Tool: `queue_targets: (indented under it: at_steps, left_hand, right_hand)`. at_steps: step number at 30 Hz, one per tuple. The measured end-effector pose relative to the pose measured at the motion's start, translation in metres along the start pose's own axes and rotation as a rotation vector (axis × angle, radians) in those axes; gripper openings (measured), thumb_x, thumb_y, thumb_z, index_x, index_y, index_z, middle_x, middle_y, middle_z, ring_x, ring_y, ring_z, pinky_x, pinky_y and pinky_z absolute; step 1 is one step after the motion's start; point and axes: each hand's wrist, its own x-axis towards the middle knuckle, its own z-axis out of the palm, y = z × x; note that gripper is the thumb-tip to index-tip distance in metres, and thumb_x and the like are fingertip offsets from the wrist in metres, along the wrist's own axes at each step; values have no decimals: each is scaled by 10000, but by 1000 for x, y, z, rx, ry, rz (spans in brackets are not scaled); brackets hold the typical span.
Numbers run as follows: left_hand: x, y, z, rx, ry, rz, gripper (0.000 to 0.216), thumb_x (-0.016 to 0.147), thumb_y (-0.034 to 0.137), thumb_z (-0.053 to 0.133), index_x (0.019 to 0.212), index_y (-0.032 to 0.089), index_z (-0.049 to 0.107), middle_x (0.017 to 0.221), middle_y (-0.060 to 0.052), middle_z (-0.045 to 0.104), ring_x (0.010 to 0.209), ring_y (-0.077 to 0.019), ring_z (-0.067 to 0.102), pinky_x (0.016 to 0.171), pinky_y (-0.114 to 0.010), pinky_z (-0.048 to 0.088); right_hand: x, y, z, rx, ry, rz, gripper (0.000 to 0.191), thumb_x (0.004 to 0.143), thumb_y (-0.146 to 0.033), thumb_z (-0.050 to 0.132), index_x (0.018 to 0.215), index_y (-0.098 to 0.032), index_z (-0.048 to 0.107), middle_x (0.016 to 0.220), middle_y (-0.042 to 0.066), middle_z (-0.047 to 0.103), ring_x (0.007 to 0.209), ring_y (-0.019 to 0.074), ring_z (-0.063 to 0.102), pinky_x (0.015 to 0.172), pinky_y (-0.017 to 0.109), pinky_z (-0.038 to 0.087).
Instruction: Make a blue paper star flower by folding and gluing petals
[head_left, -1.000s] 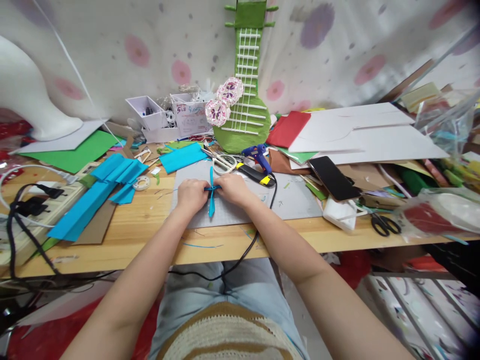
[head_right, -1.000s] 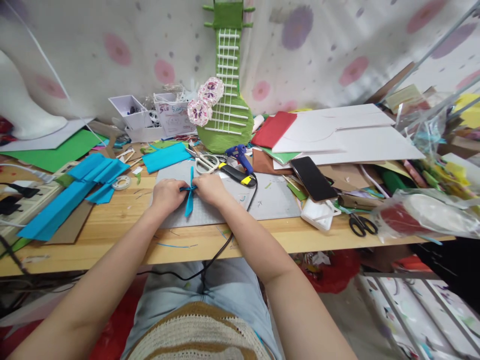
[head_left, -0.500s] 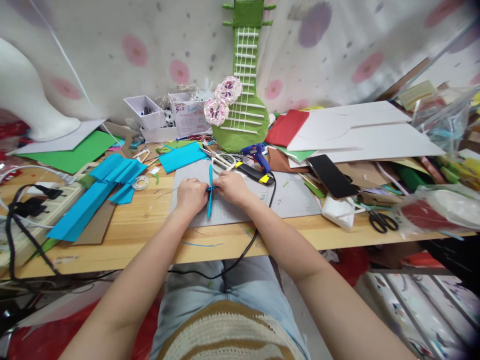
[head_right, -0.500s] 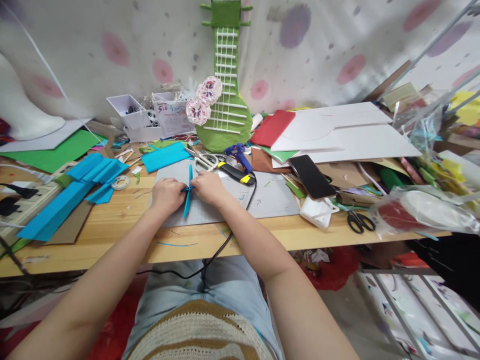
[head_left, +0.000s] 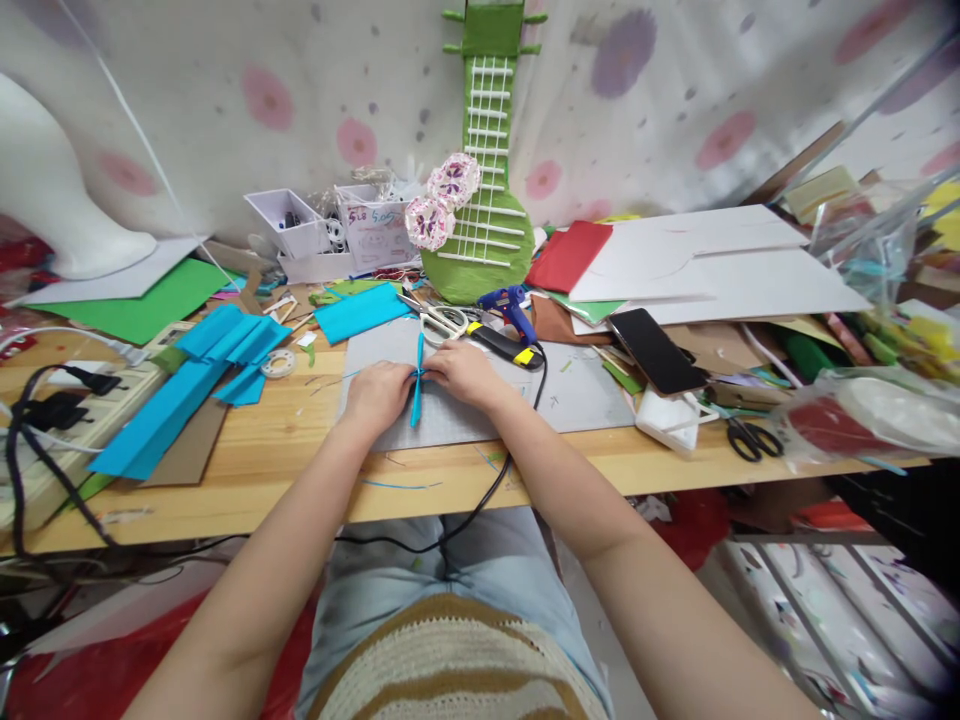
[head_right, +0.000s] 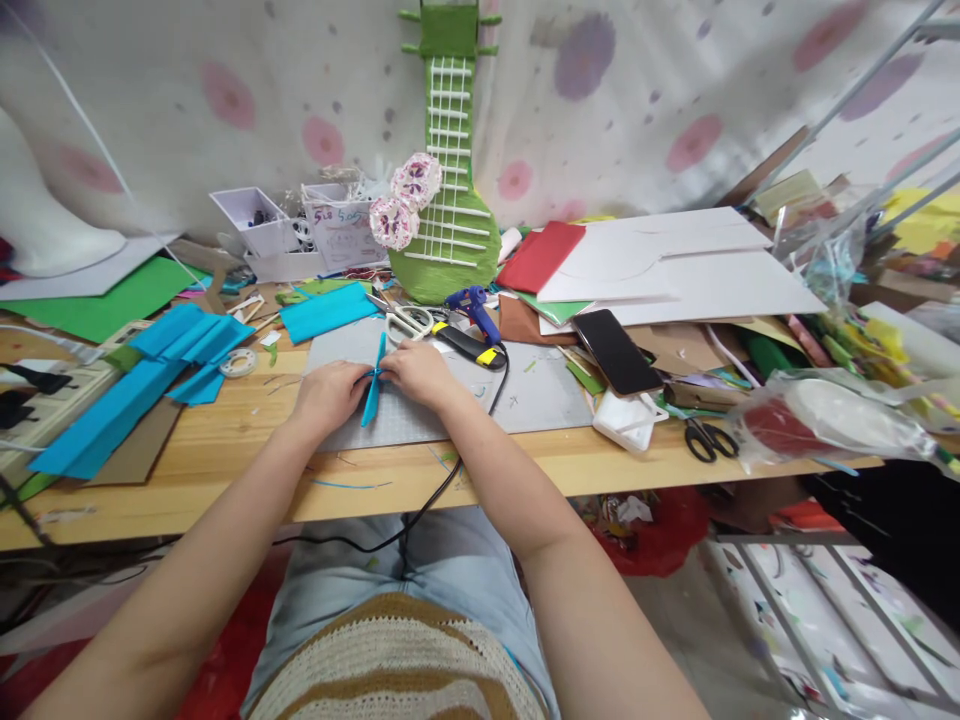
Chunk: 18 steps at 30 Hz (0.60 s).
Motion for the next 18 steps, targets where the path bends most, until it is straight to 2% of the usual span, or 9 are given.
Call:
queue_targets:
  at_steps: [8,15,18]
  left_hand:
    - [0,1,-2,27,-20,37,358,861,262,347,937,201,691,877,-107,692,872,-241,625,718,-325,422]
    - [1,-3,-3,-66,-13,-87,344,883,333,358,1027,232,653,967,-81,675,915,-223,604,719,-299,423]
    - [1,-7,-4,-118,-11,-75,326,874,342,389,1067,236,629,1006,-69,664,953,-213,586,745,-286,420]
  right_hand:
    - [3,-2,5,-32,-6,-98,274,882,-257,460,816,-149,702,788,94,642,791,161,521,684,256,309]
    - [4,-2,1,-9,-12,-19,224,856,-304,533,973,-166,665,944,71,668,896,177,520,725,256,320]
    - [3,-3,-1,-3,-10,1,214,866,-295,516,954,-170,666,944,66,672,895,177,522,738,264,319]
